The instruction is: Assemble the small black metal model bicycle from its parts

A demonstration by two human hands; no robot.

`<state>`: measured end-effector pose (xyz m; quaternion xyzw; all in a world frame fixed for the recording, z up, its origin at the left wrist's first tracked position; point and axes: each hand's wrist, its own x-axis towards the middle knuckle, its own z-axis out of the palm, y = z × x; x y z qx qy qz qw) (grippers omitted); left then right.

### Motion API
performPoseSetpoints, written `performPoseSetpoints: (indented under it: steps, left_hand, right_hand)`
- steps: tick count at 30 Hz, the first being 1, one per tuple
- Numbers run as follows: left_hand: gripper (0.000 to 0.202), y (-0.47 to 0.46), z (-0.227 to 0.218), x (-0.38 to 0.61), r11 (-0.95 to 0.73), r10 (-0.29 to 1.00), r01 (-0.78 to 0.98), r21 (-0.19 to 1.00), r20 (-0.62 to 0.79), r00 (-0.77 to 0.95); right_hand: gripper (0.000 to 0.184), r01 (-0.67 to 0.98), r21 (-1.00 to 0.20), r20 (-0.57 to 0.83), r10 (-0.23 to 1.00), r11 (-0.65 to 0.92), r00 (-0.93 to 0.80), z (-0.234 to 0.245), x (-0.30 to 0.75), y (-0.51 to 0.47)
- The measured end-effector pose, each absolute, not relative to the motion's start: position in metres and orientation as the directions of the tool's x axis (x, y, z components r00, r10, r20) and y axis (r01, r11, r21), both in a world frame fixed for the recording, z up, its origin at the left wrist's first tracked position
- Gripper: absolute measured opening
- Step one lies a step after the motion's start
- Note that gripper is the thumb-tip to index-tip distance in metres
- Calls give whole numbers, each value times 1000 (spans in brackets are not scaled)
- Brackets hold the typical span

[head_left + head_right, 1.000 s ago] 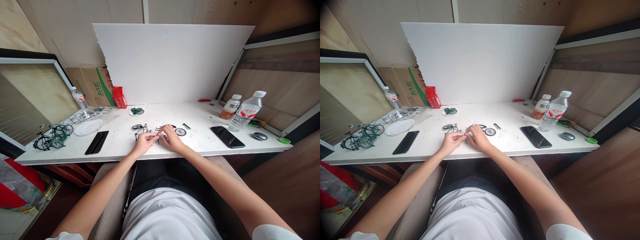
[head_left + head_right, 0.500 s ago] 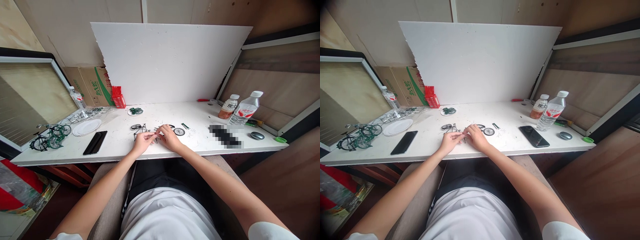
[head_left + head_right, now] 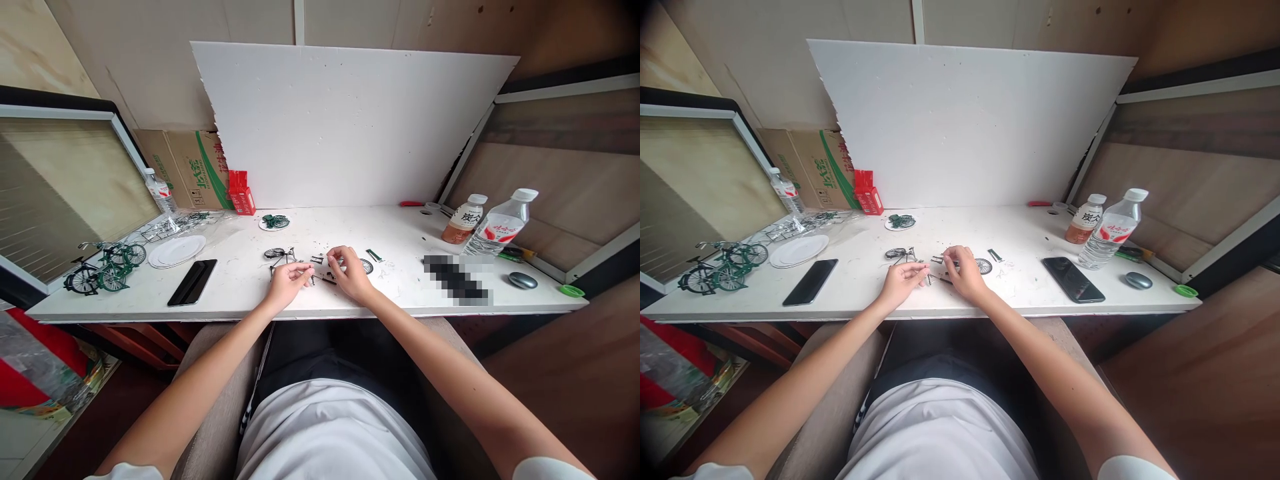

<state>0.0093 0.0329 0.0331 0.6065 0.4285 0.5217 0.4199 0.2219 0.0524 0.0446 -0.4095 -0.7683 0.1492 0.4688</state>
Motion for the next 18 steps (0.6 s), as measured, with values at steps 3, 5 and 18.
performPoseSetpoints:
  steps: [3,5,18]
  left_hand:
    - [46,33,33,9,-279,958,85,956,272,89]
    - [46,33,33,9,-281,958,91,956,273,88]
    - [47,34,31,10,-238,970,107,965,230,76]
  right_hand:
    - [29,474,-646,500,801,598,-328,61,235,53]
    - [32,439,-668,353,774,602,-525,74,247,55]
    - [20,490,-699,-28,664,521,-747,82,261,57]
